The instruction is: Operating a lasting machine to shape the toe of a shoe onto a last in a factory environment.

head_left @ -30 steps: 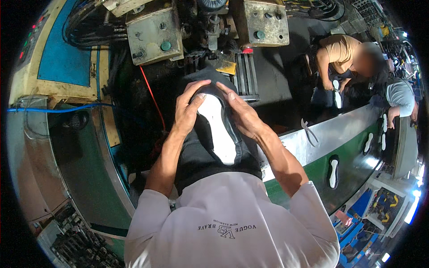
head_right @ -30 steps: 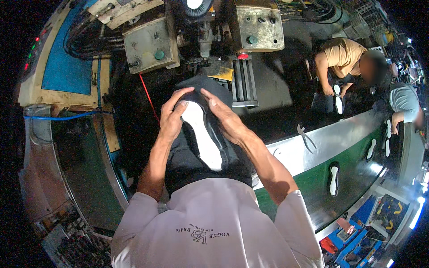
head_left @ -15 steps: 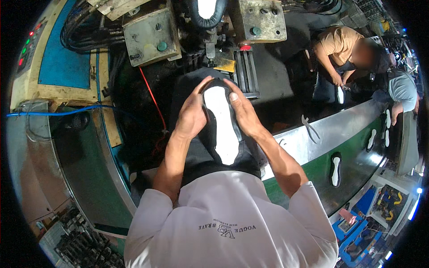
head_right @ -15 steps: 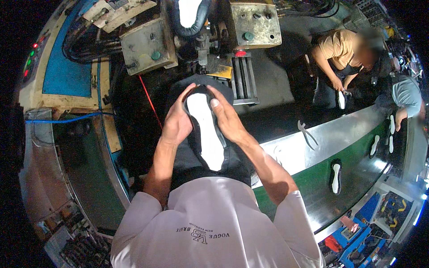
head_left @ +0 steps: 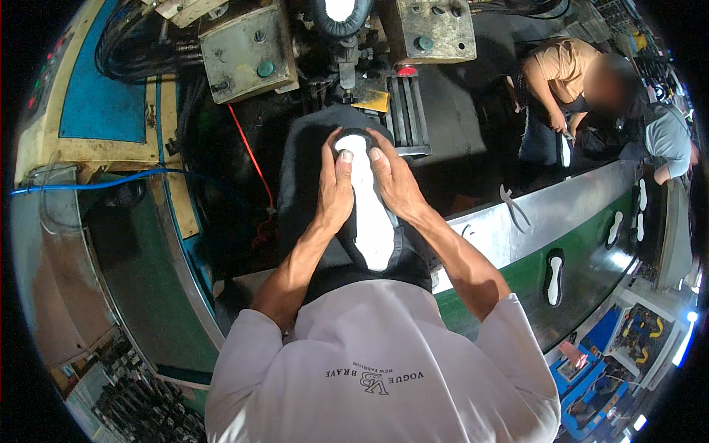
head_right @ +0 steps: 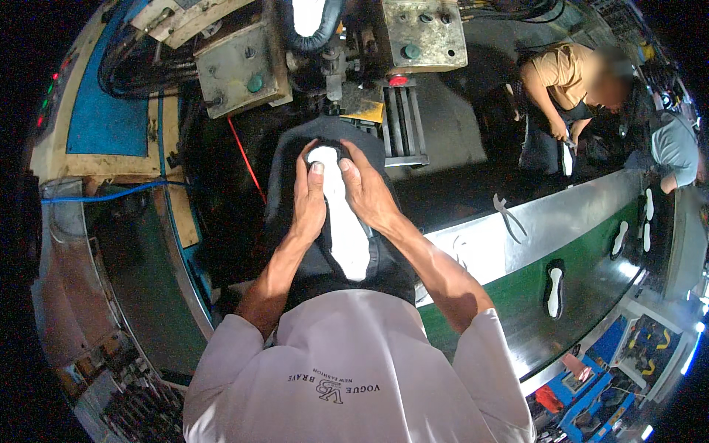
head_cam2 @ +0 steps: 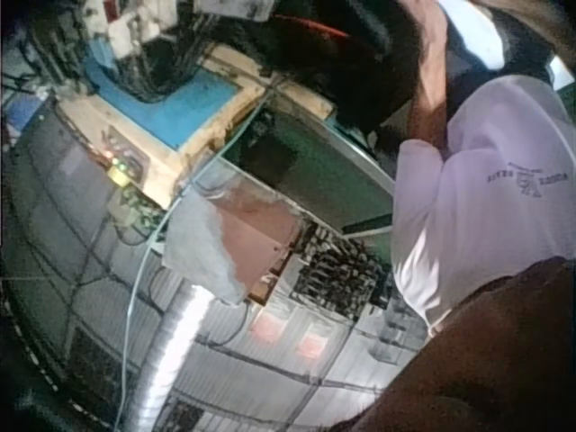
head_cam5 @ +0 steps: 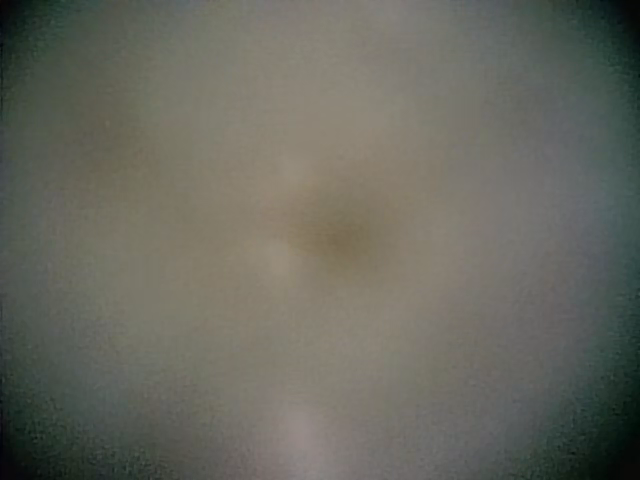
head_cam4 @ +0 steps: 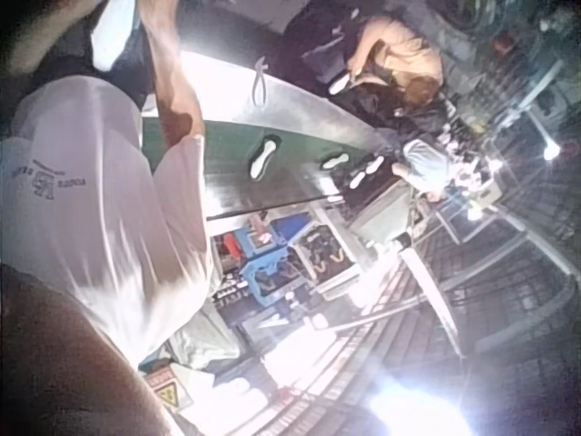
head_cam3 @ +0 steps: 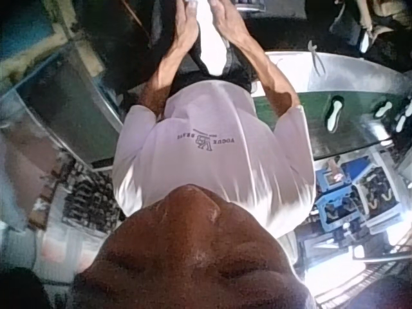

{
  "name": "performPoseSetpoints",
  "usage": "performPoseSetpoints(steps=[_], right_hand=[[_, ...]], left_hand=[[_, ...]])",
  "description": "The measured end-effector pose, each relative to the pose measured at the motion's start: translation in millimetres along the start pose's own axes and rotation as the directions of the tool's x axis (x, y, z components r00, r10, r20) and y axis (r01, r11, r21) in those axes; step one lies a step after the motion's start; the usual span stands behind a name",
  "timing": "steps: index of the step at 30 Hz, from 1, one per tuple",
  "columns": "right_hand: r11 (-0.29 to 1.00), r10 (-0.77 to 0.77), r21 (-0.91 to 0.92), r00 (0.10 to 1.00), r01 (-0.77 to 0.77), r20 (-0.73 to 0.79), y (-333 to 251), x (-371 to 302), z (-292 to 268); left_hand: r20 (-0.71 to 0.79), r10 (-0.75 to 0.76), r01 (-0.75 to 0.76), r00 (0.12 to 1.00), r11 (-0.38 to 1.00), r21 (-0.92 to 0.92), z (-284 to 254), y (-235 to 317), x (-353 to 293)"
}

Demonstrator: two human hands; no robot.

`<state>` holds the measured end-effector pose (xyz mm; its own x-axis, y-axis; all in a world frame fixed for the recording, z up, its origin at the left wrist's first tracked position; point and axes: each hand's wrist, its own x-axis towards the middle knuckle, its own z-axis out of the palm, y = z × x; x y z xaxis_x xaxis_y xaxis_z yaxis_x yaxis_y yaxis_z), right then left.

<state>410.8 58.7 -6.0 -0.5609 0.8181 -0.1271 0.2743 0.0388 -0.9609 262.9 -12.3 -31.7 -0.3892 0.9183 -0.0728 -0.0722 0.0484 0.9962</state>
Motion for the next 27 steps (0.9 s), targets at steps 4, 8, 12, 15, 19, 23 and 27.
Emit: performPoseSetpoints(steps=[4, 8, 12, 15, 19, 23, 27], right_hand=[[0.765, 0.154, 0.605, 0.975, -0.221, 0.162, 12, -4, -7], [0.683, 0.173, 0.675, 0.959, -0.281, 0.224, 19, -19, -7], [0.981, 0.088, 0.176, 0.996, -0.085, -0.009, 17, -31, -2], [0.965, 0.264, -0.005, 0.964, -0.264, -0.019, 11, -30, -3], [0.964, 0.259, -0.051, 0.965, -0.262, -0.045, -6, -36, -5], [0.896, 0.015, -0.442, 0.999, -0.036, -0.053, -28, -87, 10], [0.648, -0.067, -0.752, 0.992, 0.125, 0.108, -24, -127, 20]], left_hand=[[0.254, -0.142, 0.254, 0.957, 0.833, -0.491, -11, -3, 9], [0.307, -0.101, 0.262, 0.946, 0.797, -0.544, -13, -15, 3], [0.157, -0.074, 0.104, 0.985, 0.974, -0.199, 1, -24, -5], [0.15, -0.106, 0.123, 0.983, 0.987, -0.105, 12, -22, -5], [0.111, -0.127, 0.138, 0.986, 0.986, -0.096, 16, -15, 2], [-0.091, -0.231, 0.208, 0.969, 0.956, -0.207, 17, -18, 6], [-0.222, -0.287, 0.244, 0.932, 0.949, -0.201, 4, -23, 13]])
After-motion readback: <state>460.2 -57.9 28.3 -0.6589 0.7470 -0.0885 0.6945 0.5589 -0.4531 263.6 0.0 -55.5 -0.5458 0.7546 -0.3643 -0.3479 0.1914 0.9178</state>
